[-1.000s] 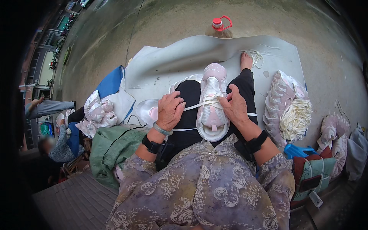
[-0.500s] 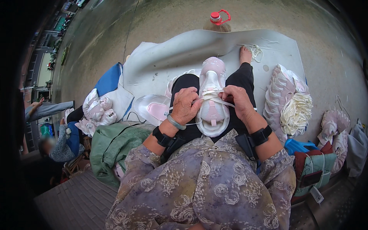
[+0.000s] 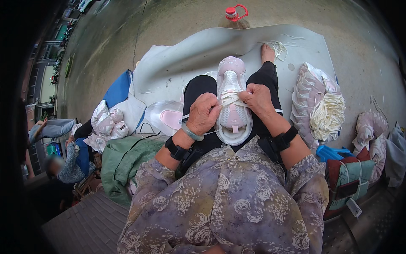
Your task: The recorder is threading laces through the eyelets of a pink and white sneaker.
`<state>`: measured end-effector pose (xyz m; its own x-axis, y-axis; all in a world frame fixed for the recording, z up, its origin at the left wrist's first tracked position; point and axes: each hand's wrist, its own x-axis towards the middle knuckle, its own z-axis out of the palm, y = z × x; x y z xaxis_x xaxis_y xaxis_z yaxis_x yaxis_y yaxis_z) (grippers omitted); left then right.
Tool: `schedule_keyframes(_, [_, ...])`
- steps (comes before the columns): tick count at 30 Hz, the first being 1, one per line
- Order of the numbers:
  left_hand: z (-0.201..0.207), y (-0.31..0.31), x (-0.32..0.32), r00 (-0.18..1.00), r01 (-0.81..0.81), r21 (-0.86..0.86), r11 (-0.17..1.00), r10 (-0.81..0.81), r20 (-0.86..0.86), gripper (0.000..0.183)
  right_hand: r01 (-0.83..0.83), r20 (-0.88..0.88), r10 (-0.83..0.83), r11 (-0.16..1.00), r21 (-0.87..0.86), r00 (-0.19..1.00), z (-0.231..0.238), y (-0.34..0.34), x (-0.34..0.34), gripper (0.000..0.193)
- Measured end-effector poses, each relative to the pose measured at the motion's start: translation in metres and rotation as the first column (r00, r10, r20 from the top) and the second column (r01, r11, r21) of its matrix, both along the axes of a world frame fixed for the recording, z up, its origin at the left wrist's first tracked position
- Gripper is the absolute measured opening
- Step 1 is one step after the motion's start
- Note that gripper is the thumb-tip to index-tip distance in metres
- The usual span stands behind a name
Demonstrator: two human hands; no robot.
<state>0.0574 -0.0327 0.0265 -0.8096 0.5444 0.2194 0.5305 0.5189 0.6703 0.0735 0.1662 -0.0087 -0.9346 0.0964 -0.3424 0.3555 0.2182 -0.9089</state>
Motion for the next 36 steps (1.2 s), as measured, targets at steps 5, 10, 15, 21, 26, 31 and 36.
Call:
schedule_keyframes(5, [0.003,-0.005,-0.001,0.999,-0.008,-0.017,1.0,0.009,0.037,0.009,0.021,-0.097,-0.007,0.989,0.149,0.995,0.001,-0.003,0.0,0.021])
schedule_keyframes(10, [0.033,-0.03,-0.007,0.991,0.032,-0.023,0.999,-0.029,0.128,0.011,0.02,-0.136,-0.005,0.994,0.106,0.991,-0.006,-0.001,0.003,0.019])
schedule_keyframes(15, [0.041,-0.081,-0.007,0.896,-0.012,-0.02,1.0,0.019,0.443,0.016,0.03,-0.029,-0.035,0.986,-0.162,0.999,0.005,0.01,0.014,0.013])
schedule_keyframes(21, [0.038,-0.076,0.006,0.97,-0.011,-0.099,0.995,0.034,0.24,0.014,-0.244,-0.215,0.365,0.863,0.442,0.906,0.038,0.018,0.037,0.013])
schedule_keyframes(26, [0.056,-0.07,-0.006,0.884,0.061,-0.284,0.957,-0.184,-0.429,0.008,-0.134,-0.297,0.523,0.637,0.759,0.799,0.047,0.029,0.041,0.012])
schedule_keyframes(31, [0.035,-0.093,-0.011,0.836,0.067,-0.471,0.88,-0.306,-0.455,0.01,-0.173,-0.378,0.544,0.711,0.682,0.749,0.045,0.033,0.037,0.011])
schedule_keyframes(36, [0.009,-0.115,0.016,0.958,0.001,-0.489,0.872,-0.142,-0.251,0.008,-0.222,-0.214,0.673,0.499,0.838,0.708,0.034,0.041,0.042,0.012])
